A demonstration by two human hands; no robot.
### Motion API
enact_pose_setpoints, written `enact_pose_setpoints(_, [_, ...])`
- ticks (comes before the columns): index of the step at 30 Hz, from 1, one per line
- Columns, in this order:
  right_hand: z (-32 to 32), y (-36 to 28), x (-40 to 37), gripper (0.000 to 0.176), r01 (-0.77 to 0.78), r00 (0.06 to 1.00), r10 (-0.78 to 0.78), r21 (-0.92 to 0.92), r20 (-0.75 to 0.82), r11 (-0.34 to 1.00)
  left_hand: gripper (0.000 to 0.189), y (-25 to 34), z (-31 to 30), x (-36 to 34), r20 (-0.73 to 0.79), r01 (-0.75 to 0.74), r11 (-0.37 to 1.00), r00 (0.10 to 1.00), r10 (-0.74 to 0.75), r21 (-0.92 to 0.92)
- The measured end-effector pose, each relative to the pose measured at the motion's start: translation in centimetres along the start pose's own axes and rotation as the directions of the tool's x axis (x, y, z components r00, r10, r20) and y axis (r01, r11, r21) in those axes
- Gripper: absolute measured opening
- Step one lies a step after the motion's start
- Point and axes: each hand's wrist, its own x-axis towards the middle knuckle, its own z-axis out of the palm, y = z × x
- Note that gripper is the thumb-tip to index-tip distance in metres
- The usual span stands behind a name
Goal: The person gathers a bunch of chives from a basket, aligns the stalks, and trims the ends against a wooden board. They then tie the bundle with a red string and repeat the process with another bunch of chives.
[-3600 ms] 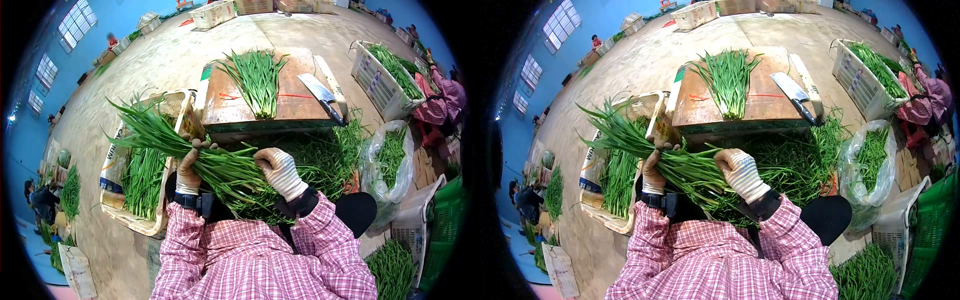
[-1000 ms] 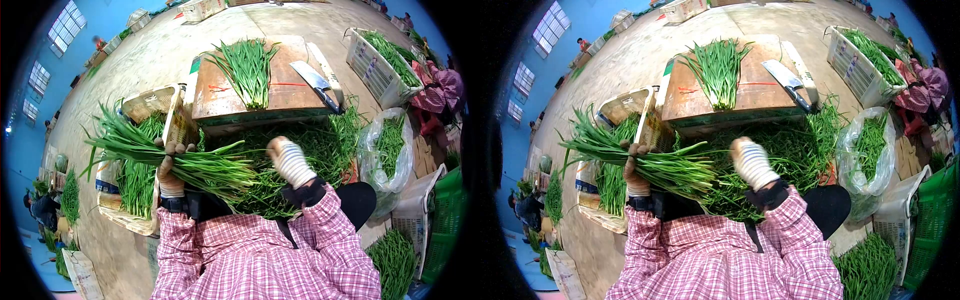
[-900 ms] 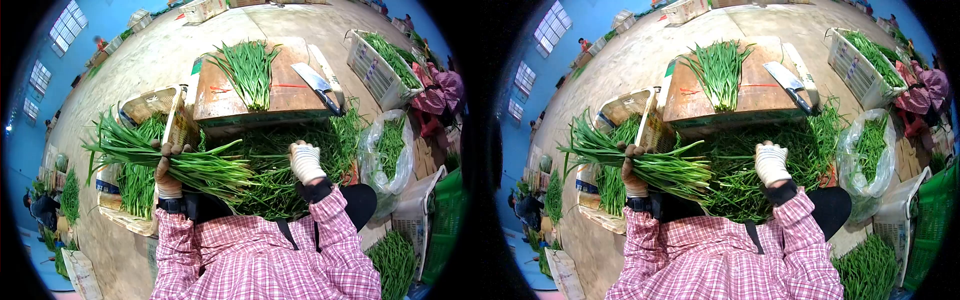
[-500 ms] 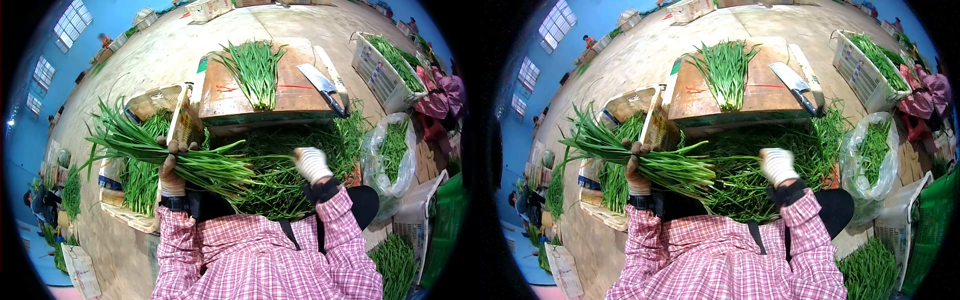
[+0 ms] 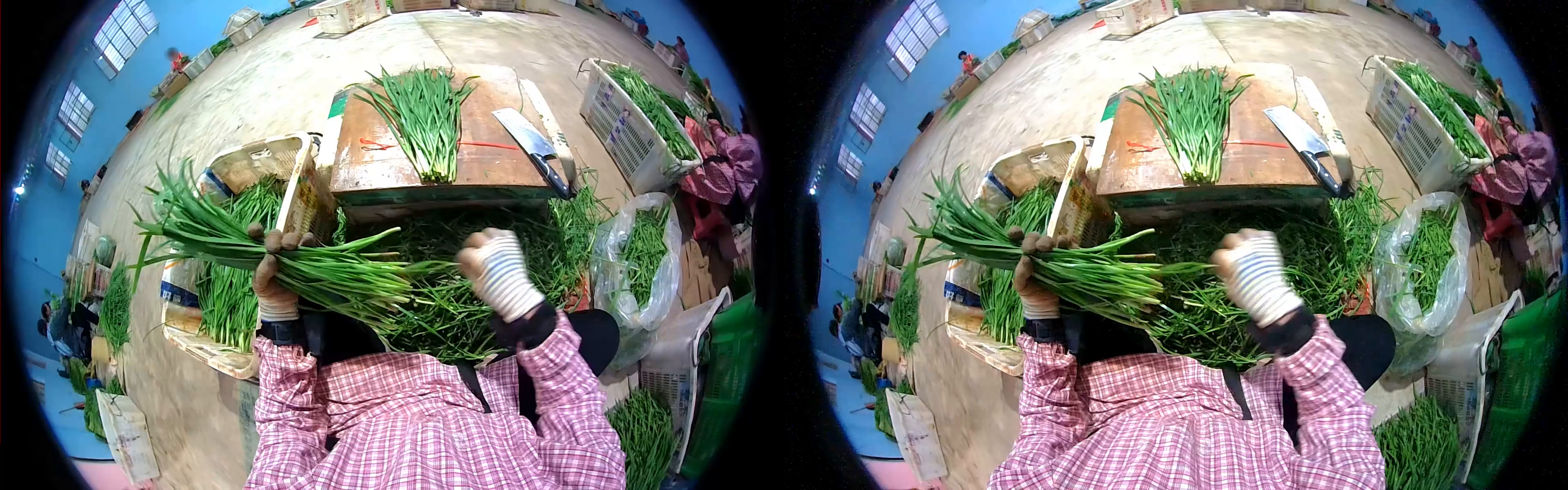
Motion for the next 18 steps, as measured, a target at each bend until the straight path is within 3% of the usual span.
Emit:
enact_pose_setpoints(1, [1.1,2.6,-1.3,0.006,-0.102,0.943,0.180,-0.271,0.281,0.957,0.053,0.5,0.2,-0.3,-0.020,-0.012,1.000,1.000,0.013,0.011])
enact_pose_setpoints(2, [1.4,3.4,-1.8,0.011,-0.283,0.750,0.494,-0.461,0.440,0.841,0.053,0.8,0.4,-0.4,-0.037,-0.020,1.000,0.999,0.020,0.021])
enact_pose_setpoints(4, [0.2,2.1,-1.6,0.015,-0.289,0.953,0.291,-0.028,0.090,0.957,0.053,0.5,0.2,0.1,0.029,-0.028,1.000,0.999,0.029,-0.010])
enact_pose_setpoints(5, [-0.2,0.6,-0.3,0.018,-0.195,0.974,0.220,0.304,-0.052,0.932,0.053,0.1,0.2,-0.1,0.054,-0.027,0.999,0.998,0.029,-0.028])
enact_pose_setpoints(6, [0.1,-1.1,1.0,0.019,-0.115,0.974,0.197,0.502,-0.113,0.857,0.053,-0.5,0.7,-0.2,0.008,-0.020,0.999,1.000,0.021,-0.051])
enact_pose_setpoints(8, [0.1,-4.8,3.1,0.017,-0.065,0.960,0.187,0.485,-0.208,0.872,0.052,-1.2,0.9,0.1,0.048,0.006,0.999,0.999,-0.005,-0.036])
enact_pose_setpoints(10, [1.7,-4.9,3.9,0.015,0.047,0.995,0.010,0.552,-0.100,0.832,0.052,-1.4,1.2,0.2,0.082,0.021,0.998,0.997,-0.016,-0.053])
enact_pose_setpoints(11, [1.9,-4.8,3.8,0.011,0.107,0.981,-0.016,0.478,-0.191,0.872,0.052,-1.4,1.2,0.2,0.097,0.027,0.998,0.995,-0.021,-0.061])
enact_pose_setpoints(12, [1.8,-4.2,3.6,0.009,0.091,0.980,0.001,0.451,-0.199,0.888,0.052,-1.1,1.1,0.2,0.088,0.012,0.999,0.996,-0.008,-0.051])
enact_pose_setpoints(14, [1.1,-1.6,2.4,0.007,-0.011,0.990,0.040,0.216,-0.132,0.976,0.052,-0.2,0.9,0.0,0.062,-0.020,0.999,0.998,0.022,-0.033])
enact_pose_setpoints(15, [1.2,0.4,1.4,0.008,-0.174,0.981,0.175,-0.022,0.084,0.985,0.052,0.4,1.0,-0.3,-0.004,-0.023,1.000,1.000,0.024,0.003])
enact_pose_setpoints(16, [1.8,2.4,0.5,0.010,-0.270,0.904,0.345,-0.288,0.252,0.919,0.052,0.6,0.7,-0.4,-0.009,-0.043,0.999,0.999,0.044,0.024])
enact_pose_setpoints(18, [2.7,3.4,-1.3,0.012,-0.329,0.909,0.399,-0.380,0.119,0.865,0.052,0.8,0.4,-0.1,-0.055,-0.025,0.998,0.998,0.028,0.057])
